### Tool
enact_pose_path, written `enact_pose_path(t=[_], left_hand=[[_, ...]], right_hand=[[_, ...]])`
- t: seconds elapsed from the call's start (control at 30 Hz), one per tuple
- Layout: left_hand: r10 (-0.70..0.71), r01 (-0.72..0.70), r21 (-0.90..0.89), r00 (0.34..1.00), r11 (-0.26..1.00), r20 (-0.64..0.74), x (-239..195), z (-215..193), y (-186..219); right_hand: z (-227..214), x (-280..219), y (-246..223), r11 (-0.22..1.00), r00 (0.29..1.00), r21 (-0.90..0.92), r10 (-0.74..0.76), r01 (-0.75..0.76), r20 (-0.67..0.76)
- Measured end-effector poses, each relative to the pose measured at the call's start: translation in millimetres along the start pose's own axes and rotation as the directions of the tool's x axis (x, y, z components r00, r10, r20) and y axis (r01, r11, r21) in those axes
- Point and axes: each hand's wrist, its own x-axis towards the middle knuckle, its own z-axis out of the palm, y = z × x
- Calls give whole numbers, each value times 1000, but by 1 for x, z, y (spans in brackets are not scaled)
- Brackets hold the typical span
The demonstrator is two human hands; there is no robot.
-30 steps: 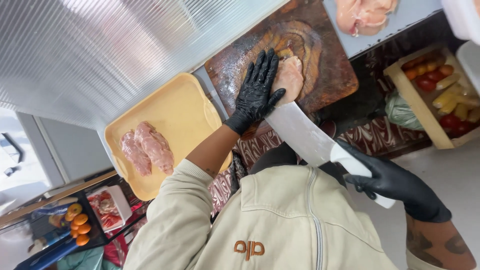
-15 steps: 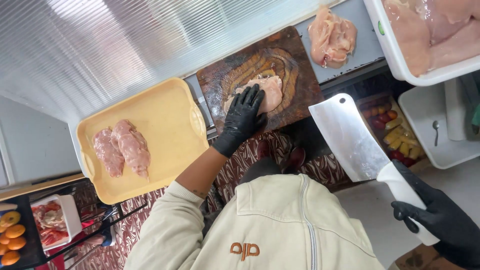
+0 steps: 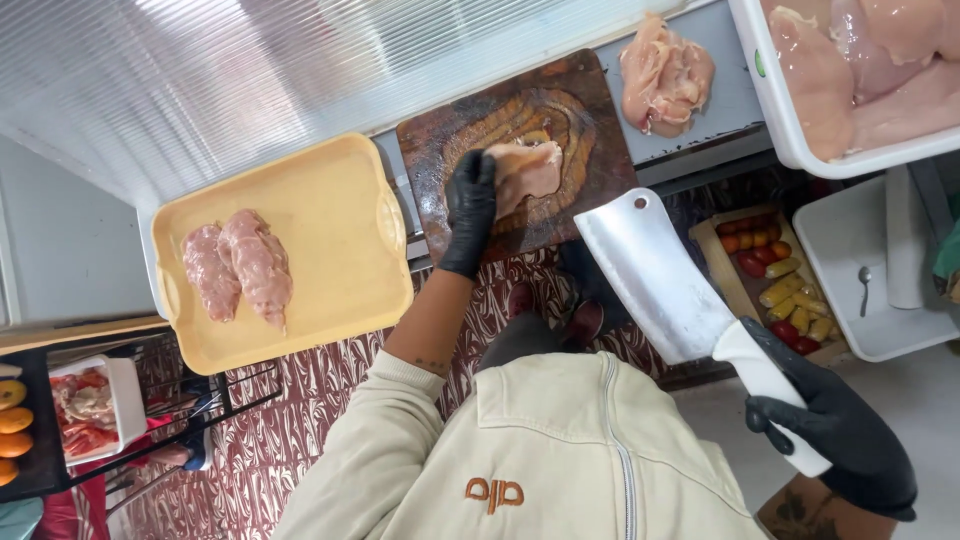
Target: Slicing raw chicken fillets on a wooden cutting board using a large cleaver in a meat preparation area.
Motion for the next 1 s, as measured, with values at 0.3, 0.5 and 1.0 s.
enact_pose_path(t=[0.3, 0.5, 1.0], left_hand=[[-290, 21, -955, 950, -296, 110, 19, 12, -149], [-321, -1, -991, 946, -135, 42, -29, -42, -16], [153, -157, -10, 941, 988, 302, -17, -34, -11]], right_hand=[[89, 79, -1, 821, 824, 94, -567, 563, 16], [174, 158, 6, 700, 709, 230, -703, 677, 52], [224, 188, 1, 793, 800, 121, -599, 597, -20]])
